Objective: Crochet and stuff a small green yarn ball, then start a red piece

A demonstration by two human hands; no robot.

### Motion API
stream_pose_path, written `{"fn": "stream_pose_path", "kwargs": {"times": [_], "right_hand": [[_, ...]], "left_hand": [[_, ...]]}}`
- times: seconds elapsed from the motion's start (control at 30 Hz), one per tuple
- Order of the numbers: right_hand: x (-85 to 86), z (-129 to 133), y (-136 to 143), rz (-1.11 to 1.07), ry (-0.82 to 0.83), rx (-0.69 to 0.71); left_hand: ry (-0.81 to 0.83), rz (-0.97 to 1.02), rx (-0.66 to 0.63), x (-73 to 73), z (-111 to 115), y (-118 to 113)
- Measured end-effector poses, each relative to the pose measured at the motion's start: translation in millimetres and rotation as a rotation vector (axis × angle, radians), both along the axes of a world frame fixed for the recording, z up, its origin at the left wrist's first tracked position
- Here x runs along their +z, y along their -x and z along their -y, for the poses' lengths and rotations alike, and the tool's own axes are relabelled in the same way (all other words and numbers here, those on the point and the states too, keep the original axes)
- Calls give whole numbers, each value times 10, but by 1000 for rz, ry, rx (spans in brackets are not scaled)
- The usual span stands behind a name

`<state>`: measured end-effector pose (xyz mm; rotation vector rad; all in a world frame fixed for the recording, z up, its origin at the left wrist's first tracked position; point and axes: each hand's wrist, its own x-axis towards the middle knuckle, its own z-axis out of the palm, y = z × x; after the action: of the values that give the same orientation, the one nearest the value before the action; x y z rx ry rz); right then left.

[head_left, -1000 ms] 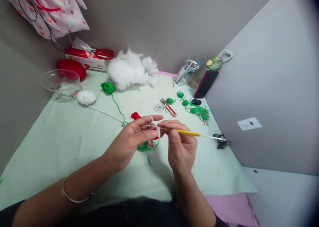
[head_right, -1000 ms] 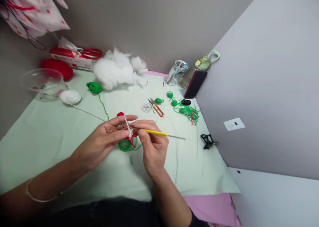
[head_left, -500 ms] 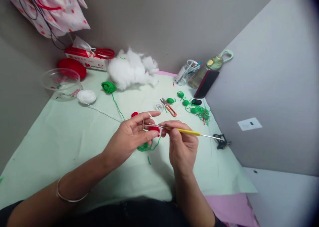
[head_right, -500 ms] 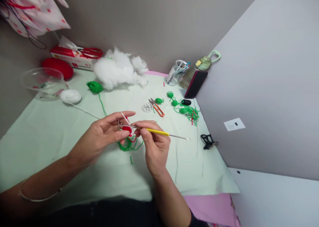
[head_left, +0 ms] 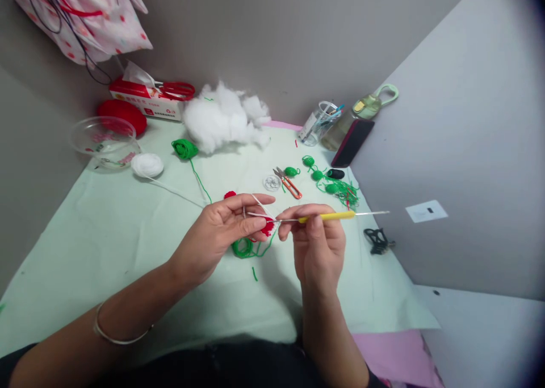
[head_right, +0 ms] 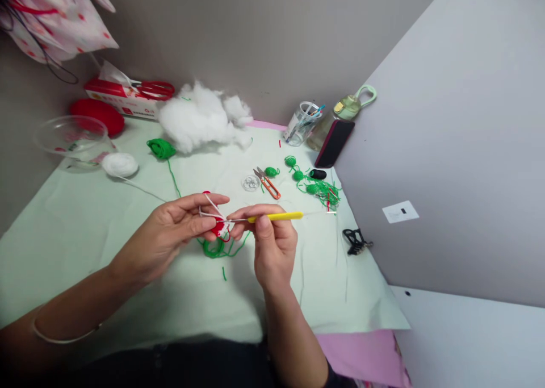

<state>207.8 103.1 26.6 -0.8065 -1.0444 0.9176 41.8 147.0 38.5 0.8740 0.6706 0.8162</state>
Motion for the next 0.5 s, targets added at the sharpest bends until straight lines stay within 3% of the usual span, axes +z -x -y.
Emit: {"fn": "stream_pose_path", "kwargs": {"times": [0.2, 0.5], "right_hand": [[14, 71, 32, 324, -184, -222], [-80, 94, 61, 696, -424, -364]], "left_hand": [[-21, -6, 29, -50, 10, 5], [-15, -26, 48, -11, 21, -34]]}}
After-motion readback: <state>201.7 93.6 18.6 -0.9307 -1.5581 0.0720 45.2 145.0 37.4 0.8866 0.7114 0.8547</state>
